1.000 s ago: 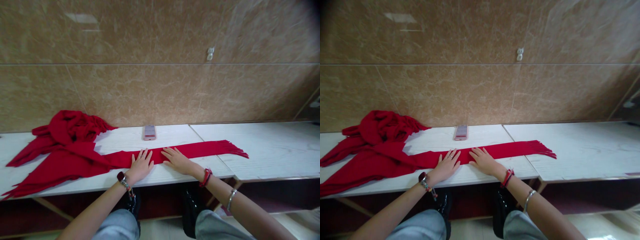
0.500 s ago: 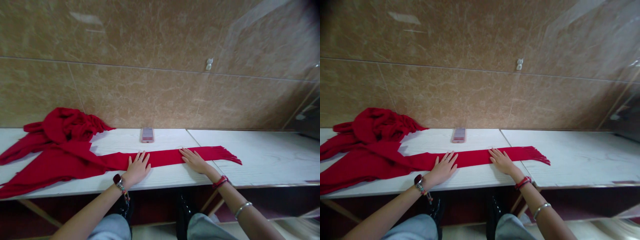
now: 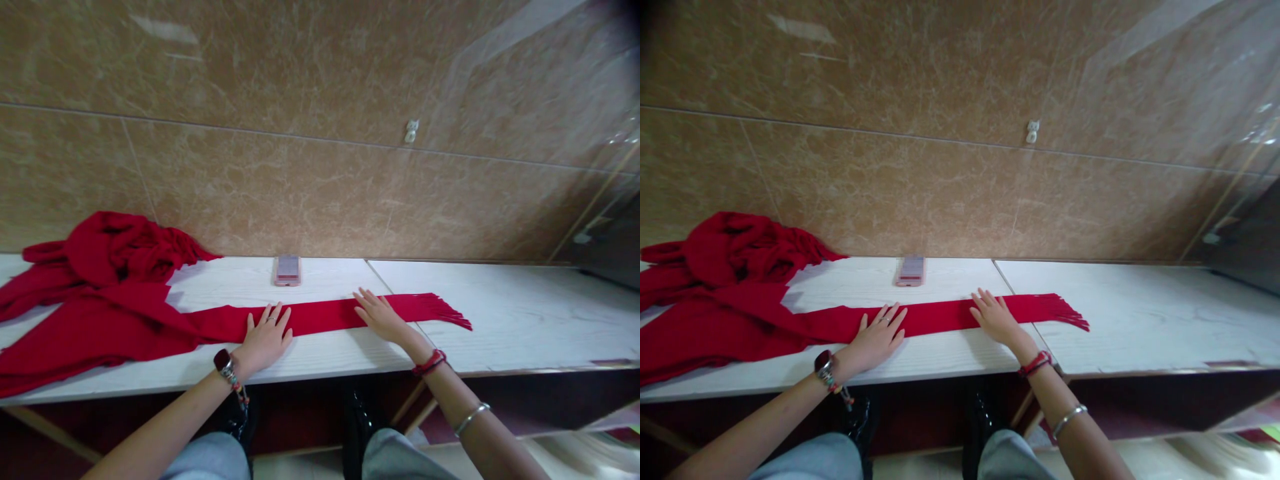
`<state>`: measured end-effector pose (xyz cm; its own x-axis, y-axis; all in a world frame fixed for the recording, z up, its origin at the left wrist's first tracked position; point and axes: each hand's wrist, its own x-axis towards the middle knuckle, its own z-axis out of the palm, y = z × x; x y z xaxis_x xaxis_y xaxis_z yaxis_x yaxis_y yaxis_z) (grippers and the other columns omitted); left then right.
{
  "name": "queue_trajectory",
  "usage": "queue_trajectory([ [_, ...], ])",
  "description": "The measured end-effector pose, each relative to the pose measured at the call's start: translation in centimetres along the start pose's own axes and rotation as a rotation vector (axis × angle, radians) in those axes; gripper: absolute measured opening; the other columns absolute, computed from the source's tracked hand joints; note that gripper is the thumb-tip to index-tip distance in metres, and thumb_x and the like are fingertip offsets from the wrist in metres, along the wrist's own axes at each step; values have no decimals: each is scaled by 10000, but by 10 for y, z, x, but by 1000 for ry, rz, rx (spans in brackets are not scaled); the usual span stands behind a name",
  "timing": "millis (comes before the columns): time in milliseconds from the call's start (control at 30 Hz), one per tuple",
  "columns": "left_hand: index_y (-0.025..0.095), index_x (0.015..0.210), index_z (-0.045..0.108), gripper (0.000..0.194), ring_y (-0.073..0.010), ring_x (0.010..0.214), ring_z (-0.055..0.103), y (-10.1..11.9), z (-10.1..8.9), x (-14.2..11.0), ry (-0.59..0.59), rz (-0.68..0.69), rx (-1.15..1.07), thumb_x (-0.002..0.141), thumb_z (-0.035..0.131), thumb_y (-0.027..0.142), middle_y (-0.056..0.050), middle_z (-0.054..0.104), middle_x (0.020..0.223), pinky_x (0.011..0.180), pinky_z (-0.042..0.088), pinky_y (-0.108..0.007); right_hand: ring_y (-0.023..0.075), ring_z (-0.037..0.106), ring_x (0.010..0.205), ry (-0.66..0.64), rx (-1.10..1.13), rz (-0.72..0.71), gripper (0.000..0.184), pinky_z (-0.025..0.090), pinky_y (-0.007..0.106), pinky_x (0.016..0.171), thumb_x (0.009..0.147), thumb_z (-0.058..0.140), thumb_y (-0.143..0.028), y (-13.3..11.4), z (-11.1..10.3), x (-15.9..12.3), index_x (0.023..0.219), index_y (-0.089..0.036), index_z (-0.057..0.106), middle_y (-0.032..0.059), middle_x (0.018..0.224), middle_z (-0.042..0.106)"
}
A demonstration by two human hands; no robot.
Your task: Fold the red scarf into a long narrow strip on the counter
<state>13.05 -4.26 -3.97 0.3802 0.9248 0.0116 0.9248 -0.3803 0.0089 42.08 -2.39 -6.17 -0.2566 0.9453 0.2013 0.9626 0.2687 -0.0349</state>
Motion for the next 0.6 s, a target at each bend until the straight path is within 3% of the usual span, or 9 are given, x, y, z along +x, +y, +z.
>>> queue_trajectory([
  [100, 187, 1380, 288, 513, -303, 1339, 149, -5, -1, 0, 21, 18, 10, 903, 270, 374, -92, 192, 1470, 1000, 192, -598, 243, 214, 1324, 16, 134, -241, 512, 249, 478, 1038, 923, 255, -397, -54, -2, 10, 1369, -155, 319, 127, 1437, 282],
  [200, 201, 1349, 351, 507, -272, 1308, 252, -20, -7, -1, 55, 136, 9, 889, 350, 415, -93, 310, 1425, 1028, 254, -482, 241, 252, 1312, -11, 157, -315, 520, 223, 484, 1048, 919, 266, -435, -79, -1, 13, 1356, -166, 351, 117, 1417, 322],
  [300, 189, 1263, 464, 398, -215, 1155, 458, -38, -17, -4, 71, 301, 66, 874, 406, 251, -94, 493, 1262, 964, 372, -330, 248, 266, 1305, -18, 143, -301, 522, 221, 492, 1046, 918, 281, -434, -78, 3, 13, 1356, -158, 351, 112, 1415, 325],
  [367, 189, 1178, 527, 374, -190, 1029, 539, -48, -22, -6, 85, 361, 132, 842, 388, 103, -77, 564, 1133, 878, 432, -289, 245, 270, 1304, -6, 140, -291, 512, 227, 491, 1044, 916, 294, -425, -73, 6, 13, 1352, -165, 359, 108, 1413, 329],
  [600, 153, 1010, 554, 255, -172, 882, 578, -56, -25, -3, 242, 312, 208, 852, 379, 56, -70, 590, 991, 703, 472, -253, 228, 297, 1293, 36, 168, -273, 539, 230, 468, 1051, 898, 318, -475, -69, 12, 13, 1344, -177, 376, 105, 1402, 354],
])
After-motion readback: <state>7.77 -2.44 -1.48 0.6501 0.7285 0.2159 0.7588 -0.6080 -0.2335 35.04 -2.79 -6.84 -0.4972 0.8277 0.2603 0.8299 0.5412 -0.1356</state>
